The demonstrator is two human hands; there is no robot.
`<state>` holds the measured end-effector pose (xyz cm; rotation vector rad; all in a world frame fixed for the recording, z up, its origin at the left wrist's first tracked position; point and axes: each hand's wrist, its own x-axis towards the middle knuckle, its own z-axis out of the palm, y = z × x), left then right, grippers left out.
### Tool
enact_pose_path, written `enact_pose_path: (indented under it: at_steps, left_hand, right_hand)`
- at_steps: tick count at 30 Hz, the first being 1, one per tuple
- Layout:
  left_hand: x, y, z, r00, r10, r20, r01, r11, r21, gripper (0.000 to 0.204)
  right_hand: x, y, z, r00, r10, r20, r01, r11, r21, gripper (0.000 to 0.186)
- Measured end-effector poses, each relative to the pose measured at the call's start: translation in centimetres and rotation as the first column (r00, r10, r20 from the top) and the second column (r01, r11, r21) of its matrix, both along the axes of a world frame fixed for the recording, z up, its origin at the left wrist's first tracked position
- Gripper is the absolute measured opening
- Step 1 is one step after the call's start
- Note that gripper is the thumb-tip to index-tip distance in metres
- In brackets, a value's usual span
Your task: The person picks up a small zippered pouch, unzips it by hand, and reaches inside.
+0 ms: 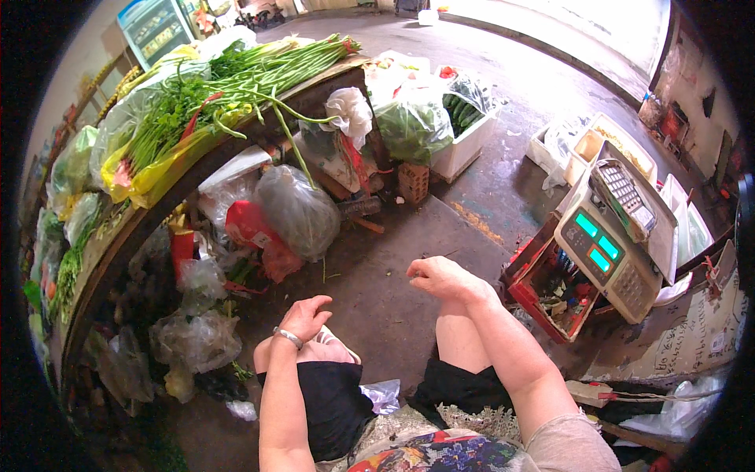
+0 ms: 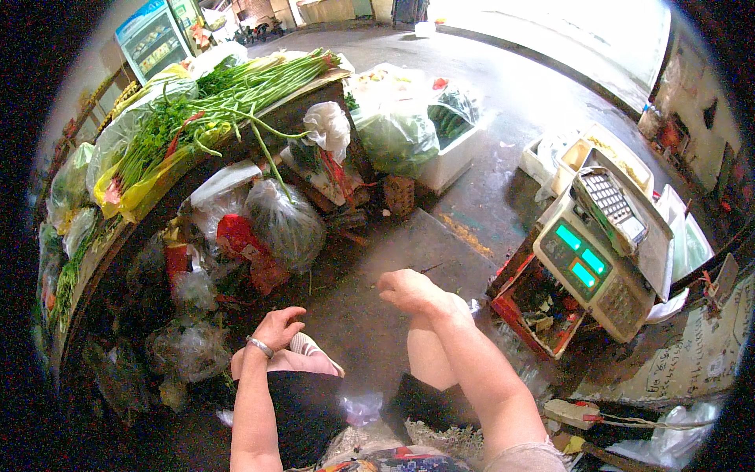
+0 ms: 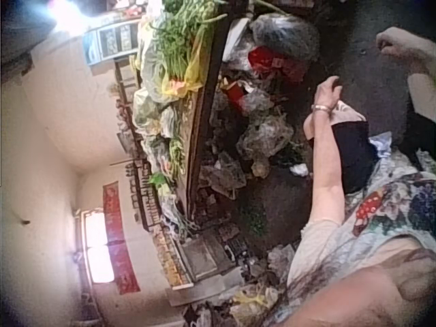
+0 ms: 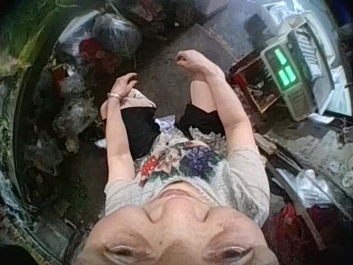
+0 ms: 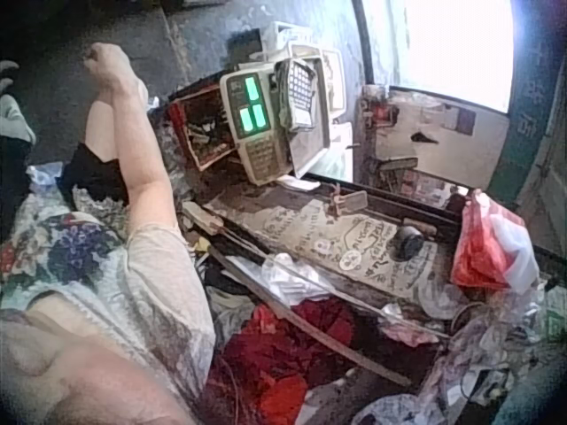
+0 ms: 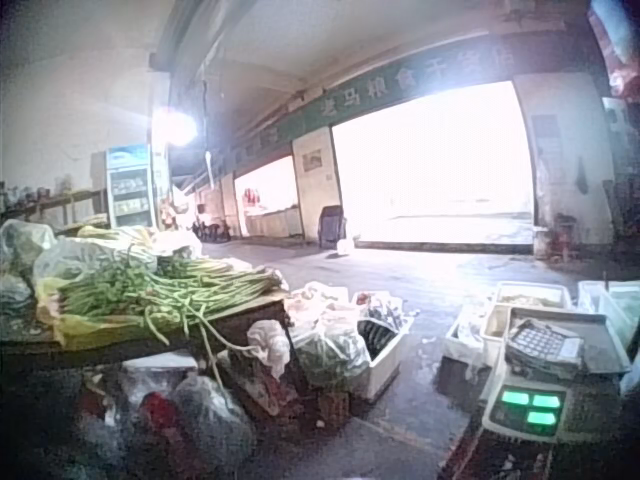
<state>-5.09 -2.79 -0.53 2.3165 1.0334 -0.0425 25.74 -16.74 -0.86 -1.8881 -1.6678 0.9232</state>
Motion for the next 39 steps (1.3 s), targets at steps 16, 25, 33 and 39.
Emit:
enact_pose_path:
  at_steps: [16, 25, 33, 39]
  left_hand:
    - [-0.3, 0.2, -0.6, 1.000, -0.015, 0.002, 0.015, 1.000, 0.022, 0.038]
    - [-0.2, 0.2, -0.4, 1.000, 0.002, 0.001, -0.002, 1.000, -0.026, 0.036]
    - [0.1, 0.0, 0.1, 1.000, 0.023, -0.008, -0.023, 0.999, -0.041, 0.037]
    - [-0.6, 0.3, -0.7, 1.000, -0.004, 0.030, 0.003, 1.000, 0.013, 0.039]
  right_hand:
    - [-0.1, 0.0, 0.1, 1.000, -0.005, 0.000, 0.005, 1.000, -0.001, 0.028]
    - [0.0, 0.0, -0.1, 1.000, -0.005, 0.008, 0.005, 1.000, -0.004, 0.028]
    - [0.1, -0.1, -0.4, 1.000, 0.015, 0.027, -0.016, 0.999, 0.034, 0.029]
    - [-0.1, 0.0, -0.2, 1.000, 0.002, 0.019, -0.002, 1.000, 0.019, 0.029]
